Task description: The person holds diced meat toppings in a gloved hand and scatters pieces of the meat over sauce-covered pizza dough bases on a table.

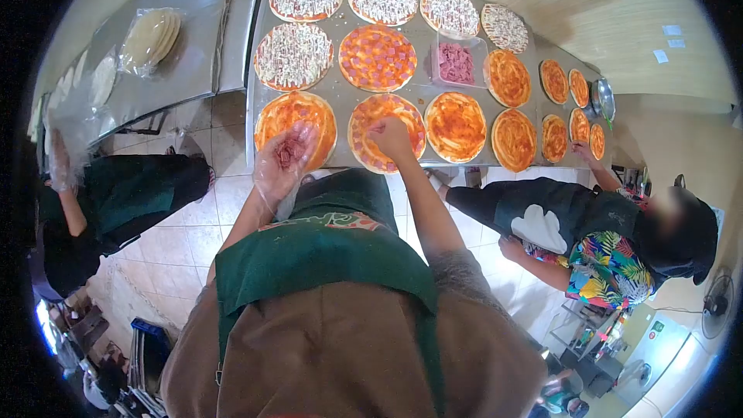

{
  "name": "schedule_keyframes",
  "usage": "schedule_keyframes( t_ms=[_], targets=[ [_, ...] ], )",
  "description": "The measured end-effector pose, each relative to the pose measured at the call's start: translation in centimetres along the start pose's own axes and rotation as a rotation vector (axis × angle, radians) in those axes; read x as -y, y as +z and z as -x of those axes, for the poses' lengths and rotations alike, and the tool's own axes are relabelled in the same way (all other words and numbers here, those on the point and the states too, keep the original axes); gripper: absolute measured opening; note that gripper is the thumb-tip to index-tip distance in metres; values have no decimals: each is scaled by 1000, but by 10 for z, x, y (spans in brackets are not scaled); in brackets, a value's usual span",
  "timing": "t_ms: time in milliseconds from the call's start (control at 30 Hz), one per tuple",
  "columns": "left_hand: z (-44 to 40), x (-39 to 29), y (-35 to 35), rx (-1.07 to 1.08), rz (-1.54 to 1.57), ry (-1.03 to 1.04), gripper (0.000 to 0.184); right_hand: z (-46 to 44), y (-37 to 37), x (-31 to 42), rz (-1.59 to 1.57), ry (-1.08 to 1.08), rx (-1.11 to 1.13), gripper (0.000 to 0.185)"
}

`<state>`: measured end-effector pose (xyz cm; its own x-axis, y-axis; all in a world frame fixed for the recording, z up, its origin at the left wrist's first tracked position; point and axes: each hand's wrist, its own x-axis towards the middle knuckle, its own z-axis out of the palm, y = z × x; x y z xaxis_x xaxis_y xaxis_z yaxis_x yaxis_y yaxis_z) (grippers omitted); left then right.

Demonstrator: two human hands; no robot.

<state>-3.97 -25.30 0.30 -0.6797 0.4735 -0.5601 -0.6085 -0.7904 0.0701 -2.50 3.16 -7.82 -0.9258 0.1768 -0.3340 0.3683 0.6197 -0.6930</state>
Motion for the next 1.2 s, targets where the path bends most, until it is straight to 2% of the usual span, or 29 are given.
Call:
schedule_keyframes(
  t_ms=[233, 333, 433, 533, 733, 933, 1033, 1200],
  targets=[
    [6, -8, -6, 6, 5, 25, 30, 2, -4, 20, 158, -38, -112, 22],
    [9, -13, -11, 32, 13, 32, 31, 3, -13, 12, -55, -47, -59, 20],
    [11, -17, -11, 44, 10, 39, 31, 17, -26, 21, -652, 241, 129, 18],
    [11, -18, -11, 61, 7, 43, 31, 34, -31, 31, -862, 292, 196, 22],
    [10, -16, -9, 72, 16, 23, 32, 30, -11, -6, -192, 47, 73, 24],
    [13, -11, -3, 70, -12, 11, 32, 32, 5, -1, 125, -6, -94, 25],
    [17, -10, -1, 51, -18, 17, 32, 40, -7, 10, 93, -11, -149, 26],
    [17, -13, -5, 79, 14, 9, 32, 38, -13, -41, -350, 51, 1, 26]
  ],
)
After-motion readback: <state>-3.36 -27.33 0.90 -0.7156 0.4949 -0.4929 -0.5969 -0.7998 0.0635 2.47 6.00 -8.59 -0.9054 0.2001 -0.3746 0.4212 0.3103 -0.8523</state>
